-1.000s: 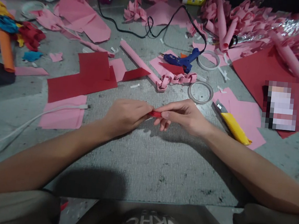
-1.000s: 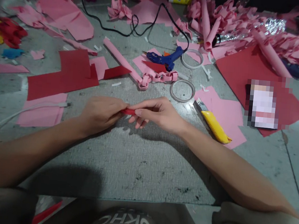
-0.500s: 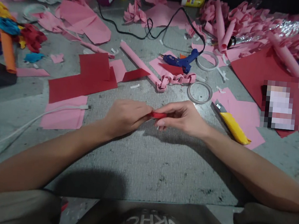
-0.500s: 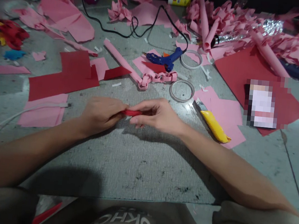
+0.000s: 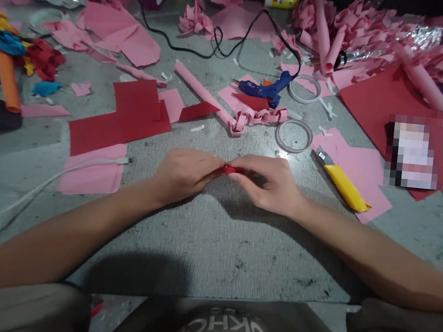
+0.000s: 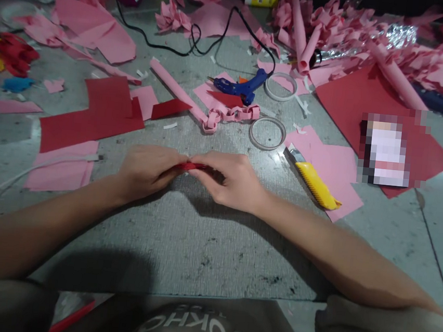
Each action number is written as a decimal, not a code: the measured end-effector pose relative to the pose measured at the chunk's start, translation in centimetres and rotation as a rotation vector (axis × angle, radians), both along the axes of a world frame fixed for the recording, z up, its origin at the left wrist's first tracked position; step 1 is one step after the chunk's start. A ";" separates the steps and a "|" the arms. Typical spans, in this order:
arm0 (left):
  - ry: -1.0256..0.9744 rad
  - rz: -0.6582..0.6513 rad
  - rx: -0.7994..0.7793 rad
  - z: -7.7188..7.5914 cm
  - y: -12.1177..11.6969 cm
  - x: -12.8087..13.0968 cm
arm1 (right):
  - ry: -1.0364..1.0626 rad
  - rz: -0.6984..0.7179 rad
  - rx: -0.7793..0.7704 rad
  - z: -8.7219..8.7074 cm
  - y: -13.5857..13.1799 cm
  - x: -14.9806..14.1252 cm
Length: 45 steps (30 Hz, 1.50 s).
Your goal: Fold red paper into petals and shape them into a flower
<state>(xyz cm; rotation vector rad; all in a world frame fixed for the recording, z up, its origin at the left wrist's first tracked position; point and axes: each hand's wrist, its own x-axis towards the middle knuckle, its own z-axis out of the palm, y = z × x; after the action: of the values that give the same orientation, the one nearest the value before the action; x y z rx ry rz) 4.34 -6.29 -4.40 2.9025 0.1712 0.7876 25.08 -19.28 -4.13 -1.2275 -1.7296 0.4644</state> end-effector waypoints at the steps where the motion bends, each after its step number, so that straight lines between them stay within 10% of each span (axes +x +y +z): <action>1: 0.003 -0.007 0.008 0.0 0.0 0.0 | -0.052 0.011 0.034 -0.1 0.0 0.0; 26: 0.285 -0.060 -0.221 -0.4 0.8 0.0 | -0.436 -0.033 0.290 -0.6 0.1 0.9; 33: 0.123 0.019 -0.518 0.7 1.7 0.2 | -0.100 -0.176 0.125 0.5 0.4 1.4; 45: 0.118 0.030 -0.420 0.9 0.7 0.2 | 0.099 0.037 -0.177 0.5 1.1 1.5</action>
<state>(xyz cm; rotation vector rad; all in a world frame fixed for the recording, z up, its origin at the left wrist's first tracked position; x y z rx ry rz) 4.51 -5.59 -3.47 2.5507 0.3469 0.5089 26.62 -18.21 -3.66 -1.2766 -1.6568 0.7016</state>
